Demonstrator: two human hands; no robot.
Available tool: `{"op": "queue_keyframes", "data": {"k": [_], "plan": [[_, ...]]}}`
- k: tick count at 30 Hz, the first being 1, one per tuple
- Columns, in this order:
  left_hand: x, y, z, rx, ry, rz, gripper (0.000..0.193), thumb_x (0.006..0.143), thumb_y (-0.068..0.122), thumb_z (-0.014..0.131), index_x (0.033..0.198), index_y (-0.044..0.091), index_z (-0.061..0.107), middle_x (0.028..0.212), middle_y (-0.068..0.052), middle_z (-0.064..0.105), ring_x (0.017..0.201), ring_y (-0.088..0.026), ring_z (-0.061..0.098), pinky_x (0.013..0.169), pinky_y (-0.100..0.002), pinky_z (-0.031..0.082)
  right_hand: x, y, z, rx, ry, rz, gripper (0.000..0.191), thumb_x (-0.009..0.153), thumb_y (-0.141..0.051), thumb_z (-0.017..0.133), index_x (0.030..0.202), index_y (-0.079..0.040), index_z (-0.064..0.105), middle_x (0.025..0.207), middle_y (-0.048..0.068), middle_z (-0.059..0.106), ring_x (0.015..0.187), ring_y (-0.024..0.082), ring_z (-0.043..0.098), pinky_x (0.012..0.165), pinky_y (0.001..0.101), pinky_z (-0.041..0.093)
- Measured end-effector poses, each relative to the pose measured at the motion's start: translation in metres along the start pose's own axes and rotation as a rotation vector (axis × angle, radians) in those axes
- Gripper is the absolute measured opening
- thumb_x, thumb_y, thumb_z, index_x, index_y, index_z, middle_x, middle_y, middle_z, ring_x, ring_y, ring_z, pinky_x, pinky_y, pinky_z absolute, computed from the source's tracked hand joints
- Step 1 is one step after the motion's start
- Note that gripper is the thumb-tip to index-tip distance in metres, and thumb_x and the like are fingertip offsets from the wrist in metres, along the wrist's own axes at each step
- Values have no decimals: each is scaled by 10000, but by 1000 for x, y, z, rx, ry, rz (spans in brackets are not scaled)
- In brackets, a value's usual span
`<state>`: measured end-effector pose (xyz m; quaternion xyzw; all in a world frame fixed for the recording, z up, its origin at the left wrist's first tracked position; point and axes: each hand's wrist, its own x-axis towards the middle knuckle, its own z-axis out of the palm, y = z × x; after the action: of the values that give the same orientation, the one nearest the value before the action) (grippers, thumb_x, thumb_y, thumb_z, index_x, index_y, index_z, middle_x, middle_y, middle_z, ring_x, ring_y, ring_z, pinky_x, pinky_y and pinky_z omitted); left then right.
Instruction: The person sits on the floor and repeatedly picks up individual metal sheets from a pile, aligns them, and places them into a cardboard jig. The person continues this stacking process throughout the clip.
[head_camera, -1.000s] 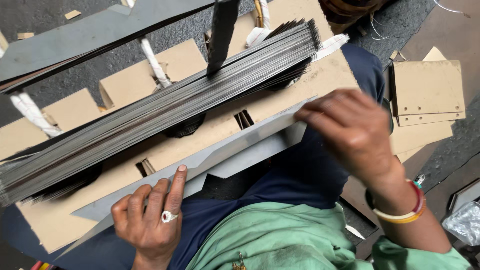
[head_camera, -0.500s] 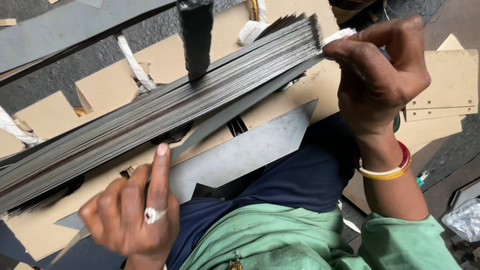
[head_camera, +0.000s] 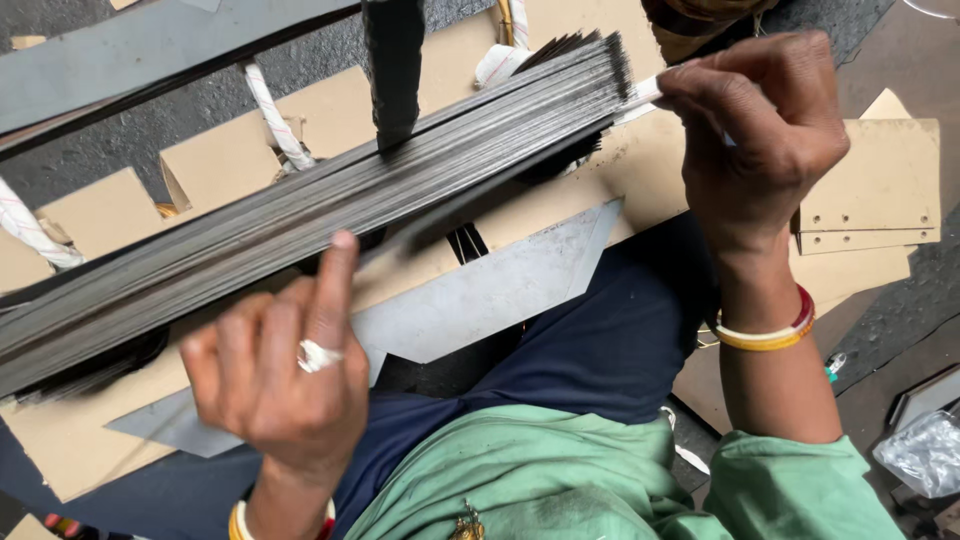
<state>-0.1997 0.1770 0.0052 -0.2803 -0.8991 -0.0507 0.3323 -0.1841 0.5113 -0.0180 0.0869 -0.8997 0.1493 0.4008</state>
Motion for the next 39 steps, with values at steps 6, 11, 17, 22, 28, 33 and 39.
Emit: {"op": "queue_keyframes", "data": {"k": [6,11,17,22,28,33,39], "plan": [[-2,-19,-6,-281,-15,-115,240,822,-45,838,1010,-17,692,952,-124,640,851,-280,618,767,-428,449,-10,-11,10,20,10,-8,145,1021,101,821,1067,27,705,1161,138,697,1081,290,667,931,382,561],[-16,-40,5,-312,23,-131,180,968,-85,779,1085,2,674,1060,-98,616,932,-246,620,799,-388,478,-28,-19,26,87,1,60,159,1064,176,633,1177,71,674,1263,216,663,1142,291,682,970,321,561],[-13,-49,22,-384,98,-113,155,952,-92,749,1019,-14,633,1025,-95,621,981,-255,617,801,-397,492,-29,-16,33,41,0,-15,183,1108,261,617,1222,142,697,1190,260,686,1011,293,703,848,303,563],[-17,-54,24,-403,111,-89,153,921,-82,750,1012,-24,640,1026,-102,632,983,-258,623,816,-406,490,-25,-27,34,6,5,-25,265,1071,272,575,1232,106,704,1223,238,666,1017,284,691,820,288,560],[-23,-51,23,-366,188,0,141,947,-61,778,981,-32,644,1014,-120,641,949,-263,633,784,-391,500,-32,-28,27,-82,-25,-11,492,892,285,494,1241,51,751,1250,186,641,1026,270,629,755,306,502],[-22,-48,33,-323,191,-66,213,936,-76,769,867,-14,577,999,-110,650,937,-258,635,773,-410,494,-42,-24,34,-33,-13,160,446,942,272,563,1239,23,784,1282,187,655,917,220,590,640,281,431],[-33,-52,32,-318,175,-72,110,947,-8,770,998,-16,674,1047,-93,646,1019,-247,634,851,-396,505,-36,-32,26,-88,-13,-20,531,837,270,499,1231,20,754,1247,153,593,1158,268,619,926,345,540]]}}
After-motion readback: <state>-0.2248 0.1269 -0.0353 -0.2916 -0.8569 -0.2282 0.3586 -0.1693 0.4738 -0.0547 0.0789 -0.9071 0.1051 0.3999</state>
